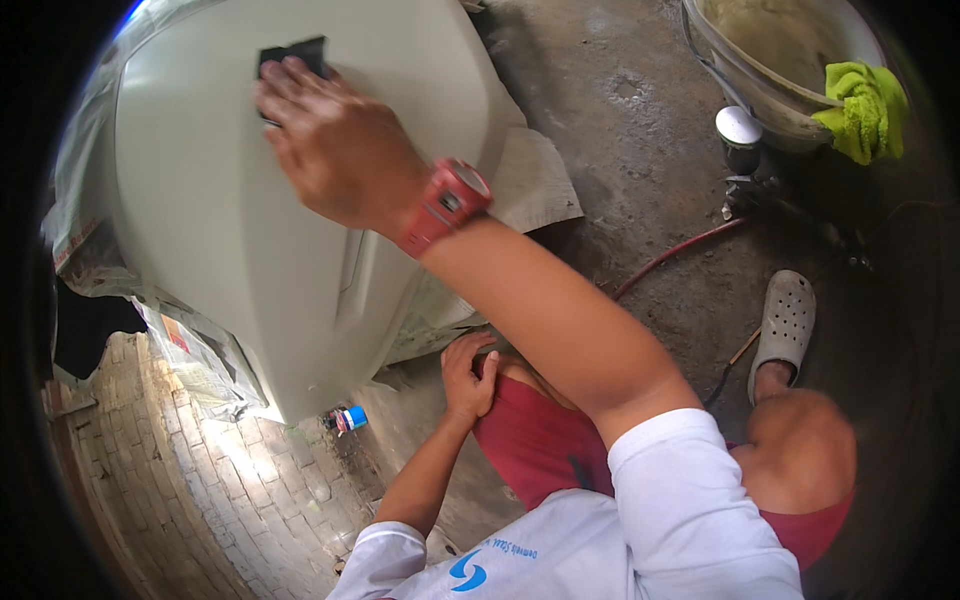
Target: The person uses a spray gun to apply white paint to a car part, then switches to sanding the surface with a sanding block. The person handles the spray gun, paint bucket, and sanding block during the process.
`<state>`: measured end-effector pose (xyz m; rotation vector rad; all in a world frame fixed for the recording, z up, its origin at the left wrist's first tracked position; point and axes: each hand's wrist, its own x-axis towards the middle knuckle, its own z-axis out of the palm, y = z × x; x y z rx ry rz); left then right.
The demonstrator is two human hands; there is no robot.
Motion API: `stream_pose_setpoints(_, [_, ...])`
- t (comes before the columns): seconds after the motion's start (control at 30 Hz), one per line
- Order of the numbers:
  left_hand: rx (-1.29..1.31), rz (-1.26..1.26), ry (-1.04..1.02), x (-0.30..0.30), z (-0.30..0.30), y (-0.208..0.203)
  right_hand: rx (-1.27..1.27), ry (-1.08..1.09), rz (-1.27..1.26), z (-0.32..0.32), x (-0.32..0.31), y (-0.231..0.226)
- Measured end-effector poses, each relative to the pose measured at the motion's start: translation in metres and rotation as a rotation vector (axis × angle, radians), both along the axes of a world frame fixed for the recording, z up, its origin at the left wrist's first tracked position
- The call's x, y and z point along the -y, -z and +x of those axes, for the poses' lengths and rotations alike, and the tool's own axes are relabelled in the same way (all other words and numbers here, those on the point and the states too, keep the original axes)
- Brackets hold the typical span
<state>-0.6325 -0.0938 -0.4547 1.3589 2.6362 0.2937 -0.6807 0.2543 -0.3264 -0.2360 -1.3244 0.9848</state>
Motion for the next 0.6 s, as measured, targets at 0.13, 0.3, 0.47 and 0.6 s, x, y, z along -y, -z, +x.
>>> stream_pose_setpoints(0.13, [0.02, 0.005, -0.01, -0.002, -0.001, 0.003, 0.122, -0.083, -0.107, 0.028, 0.03, 0.082])
stream_pose_setpoints(0.3, [0.015, 0.013, 0.013, -0.005, -0.001, 0.003, 0.146, -0.099, -0.264, 0.051, 0.024, 0.111])
stream_pose_setpoints(0.47, [0.021, 0.012, 0.015, 0.001, 0.001, 0.0, -0.027, -0.088, -0.152, 0.019, -0.011, 0.067])
stream_pose_setpoints(0.6, [0.01, 0.029, 0.016, 0.005, -0.001, 0.0, 0.054, -0.161, -0.187, 0.02, -0.007, 0.083])
